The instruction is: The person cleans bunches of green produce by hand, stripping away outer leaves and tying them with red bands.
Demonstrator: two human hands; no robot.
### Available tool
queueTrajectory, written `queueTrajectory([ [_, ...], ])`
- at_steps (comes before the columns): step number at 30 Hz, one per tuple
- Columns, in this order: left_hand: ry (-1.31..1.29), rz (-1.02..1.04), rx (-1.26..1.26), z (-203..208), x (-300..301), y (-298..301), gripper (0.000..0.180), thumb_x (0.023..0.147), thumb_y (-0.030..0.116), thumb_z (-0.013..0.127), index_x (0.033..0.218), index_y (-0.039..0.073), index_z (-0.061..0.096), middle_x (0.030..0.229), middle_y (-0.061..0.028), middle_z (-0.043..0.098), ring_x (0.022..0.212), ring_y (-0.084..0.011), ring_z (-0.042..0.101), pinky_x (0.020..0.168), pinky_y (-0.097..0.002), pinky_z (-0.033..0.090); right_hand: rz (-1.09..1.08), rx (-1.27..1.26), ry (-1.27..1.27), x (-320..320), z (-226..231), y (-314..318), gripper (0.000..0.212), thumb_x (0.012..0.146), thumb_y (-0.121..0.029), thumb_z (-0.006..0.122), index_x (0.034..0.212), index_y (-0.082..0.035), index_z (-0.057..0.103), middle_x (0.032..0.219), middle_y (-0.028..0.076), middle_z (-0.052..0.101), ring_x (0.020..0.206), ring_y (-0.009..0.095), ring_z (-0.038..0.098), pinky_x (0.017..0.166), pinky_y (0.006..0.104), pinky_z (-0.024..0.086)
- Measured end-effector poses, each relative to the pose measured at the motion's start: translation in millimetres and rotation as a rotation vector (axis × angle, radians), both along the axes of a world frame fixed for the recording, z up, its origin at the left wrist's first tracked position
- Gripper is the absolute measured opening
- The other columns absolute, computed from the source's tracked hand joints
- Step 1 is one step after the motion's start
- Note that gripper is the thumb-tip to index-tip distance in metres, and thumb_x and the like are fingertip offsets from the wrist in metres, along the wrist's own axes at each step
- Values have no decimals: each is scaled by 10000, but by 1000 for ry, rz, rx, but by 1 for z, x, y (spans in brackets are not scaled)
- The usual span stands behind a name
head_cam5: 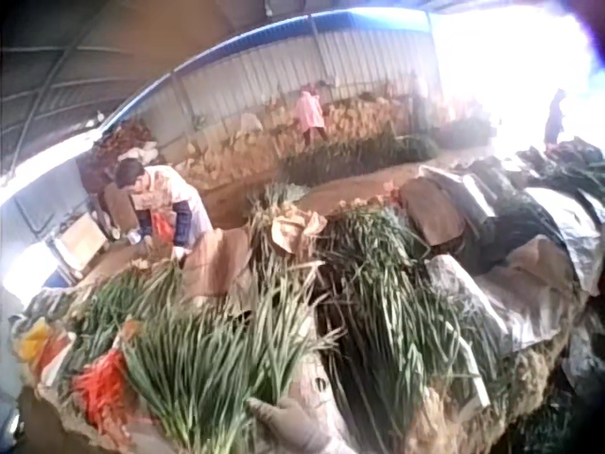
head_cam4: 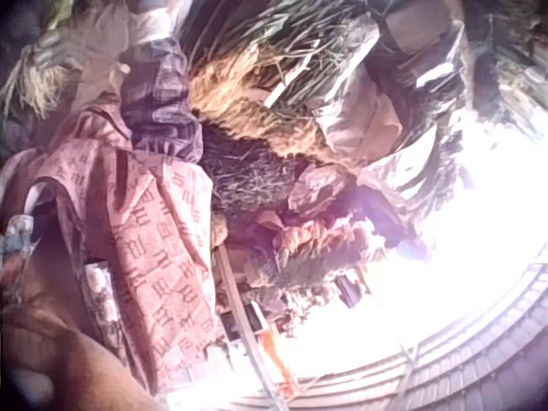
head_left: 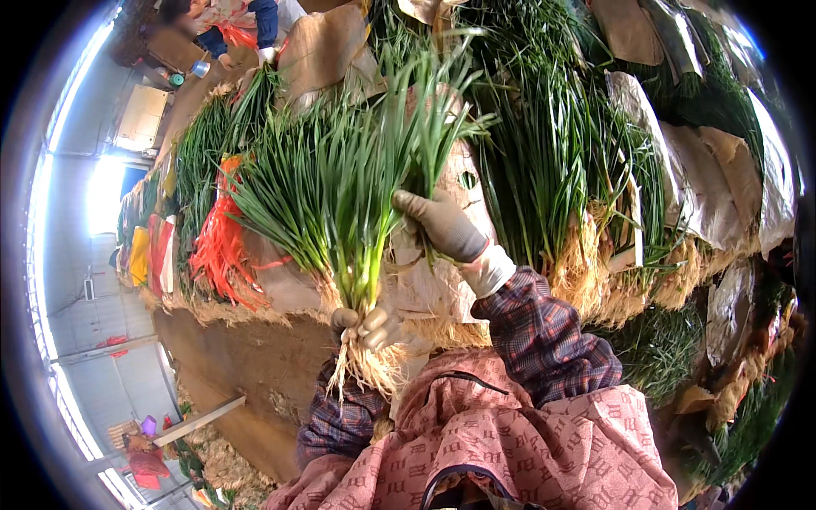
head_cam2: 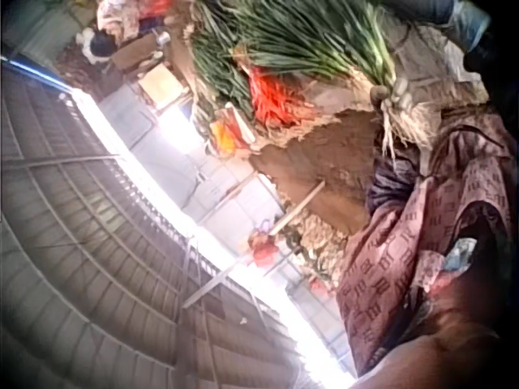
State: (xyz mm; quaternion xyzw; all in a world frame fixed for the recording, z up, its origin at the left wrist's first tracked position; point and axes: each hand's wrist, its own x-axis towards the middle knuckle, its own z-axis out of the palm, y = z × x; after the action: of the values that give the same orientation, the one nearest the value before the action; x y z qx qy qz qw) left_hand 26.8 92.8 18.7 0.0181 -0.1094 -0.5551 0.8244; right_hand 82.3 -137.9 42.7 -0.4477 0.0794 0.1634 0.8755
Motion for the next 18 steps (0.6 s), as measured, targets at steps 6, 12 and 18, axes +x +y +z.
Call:
queueTrajectory([
  [6, -19, 5, 23, -5, 2, -5, 149, 832, 162, 556, 875, 20, 541, 645, -57, 526, 593, -141, 511, 623, -277, 459, -103, -157, -117, -1, 44, -4, 337, 919, -337, 651, 1022, -17, 643, 702, -2, 608, 503, 70, 553, 448, 214, 441],
  [12, -10, 55, 76, -9, -3, -8, 149, 831, 161, 557, 872, 18, 540, 655, -63, 528, 599, -147, 515, 623, -279, 463, -127, -358, -208, 14, 73, -50, 272, 888, -299, 691, 948, -38, 648, 662, -11, 577, 516, 64, 494, 464, 229, 406],
  [18, 24, 145, 106, -25, -2, -12, 149, 830, 159, 558, 869, 16, 539, 665, -69, 530, 606, -153, 518, 622, -281, 466, -341, -418, -22, -50, 4, -166, 304, 884, -300, 599, 966, -9, 636, 674, 27, 629, 518, 89, 564, 448, 240, 437],
])
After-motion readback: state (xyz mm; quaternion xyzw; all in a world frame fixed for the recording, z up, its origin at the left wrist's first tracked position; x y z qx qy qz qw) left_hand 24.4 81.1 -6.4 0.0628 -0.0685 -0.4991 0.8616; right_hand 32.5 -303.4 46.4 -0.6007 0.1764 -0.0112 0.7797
